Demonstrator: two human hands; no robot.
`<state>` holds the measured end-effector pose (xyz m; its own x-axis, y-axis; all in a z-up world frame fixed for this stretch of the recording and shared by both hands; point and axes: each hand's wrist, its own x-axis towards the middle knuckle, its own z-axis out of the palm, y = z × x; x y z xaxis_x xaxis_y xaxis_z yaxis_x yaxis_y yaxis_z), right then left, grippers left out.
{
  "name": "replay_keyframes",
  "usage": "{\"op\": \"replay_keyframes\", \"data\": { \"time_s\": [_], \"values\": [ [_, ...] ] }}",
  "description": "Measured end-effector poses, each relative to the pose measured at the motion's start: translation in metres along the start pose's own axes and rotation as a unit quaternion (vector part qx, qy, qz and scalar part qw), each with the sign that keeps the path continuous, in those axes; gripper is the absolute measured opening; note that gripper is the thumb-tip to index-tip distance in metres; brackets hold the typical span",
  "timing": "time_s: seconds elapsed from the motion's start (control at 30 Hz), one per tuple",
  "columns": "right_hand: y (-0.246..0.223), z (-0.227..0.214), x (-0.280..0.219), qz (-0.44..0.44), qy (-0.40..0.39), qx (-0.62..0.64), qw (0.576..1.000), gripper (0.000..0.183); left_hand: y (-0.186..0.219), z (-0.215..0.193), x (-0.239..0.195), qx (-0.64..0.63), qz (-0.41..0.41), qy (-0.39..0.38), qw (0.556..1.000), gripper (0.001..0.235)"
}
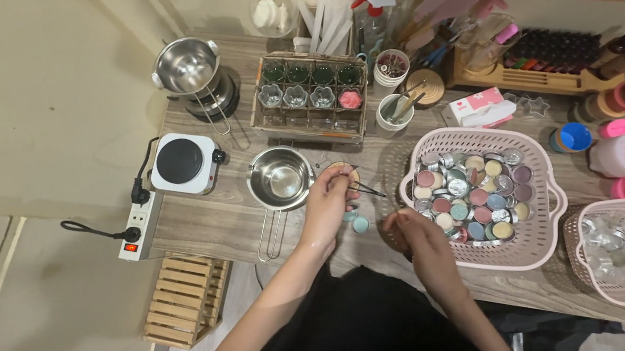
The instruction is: The person sorts small round candle tins from a pink basket, placing mint-green tins in a row on the table and holding up other tins one at a time. They occasionally wipe tins or their hands with a tissue and use a spoon near a wax melting pot on a hot plate.
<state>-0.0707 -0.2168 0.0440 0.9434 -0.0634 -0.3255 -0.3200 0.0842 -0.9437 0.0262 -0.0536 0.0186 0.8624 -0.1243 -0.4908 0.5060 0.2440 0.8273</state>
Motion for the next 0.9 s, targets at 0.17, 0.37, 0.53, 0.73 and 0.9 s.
{"op": "replay_keyframes", "data": {
  "time_s": [0.17,0.37,0.53,0.73,0.9],
  "values": [
    [-0.023,0.005,-0.008,-0.097,0.051,-0.171,0.979,0.032,0.003,-0.001,-0.005,0.012,0.019,0.005,1.000,0.025],
    [-0.027,0.004,-0.005,-0.043,0.036,-0.087,0.995,0.032,-0.001,-0.007,-0.003,0.021,0.014,0.007,1.000,0.024],
    [-0.023,0.000,0.000,-0.007,0.032,-0.039,0.999,0.033,-0.003,-0.012,0.000,0.017,0.003,0.001,1.000,0.024],
    [-0.038,0.002,0.000,0.015,0.042,-0.083,0.996,0.036,-0.003,-0.011,-0.001,0.025,-0.006,-0.011,1.000,0.024],
    [-0.038,0.002,-0.001,0.027,0.045,-0.087,0.995,0.036,-0.002,-0.009,-0.004,0.029,-0.024,-0.013,0.999,0.023]
  ]
}}
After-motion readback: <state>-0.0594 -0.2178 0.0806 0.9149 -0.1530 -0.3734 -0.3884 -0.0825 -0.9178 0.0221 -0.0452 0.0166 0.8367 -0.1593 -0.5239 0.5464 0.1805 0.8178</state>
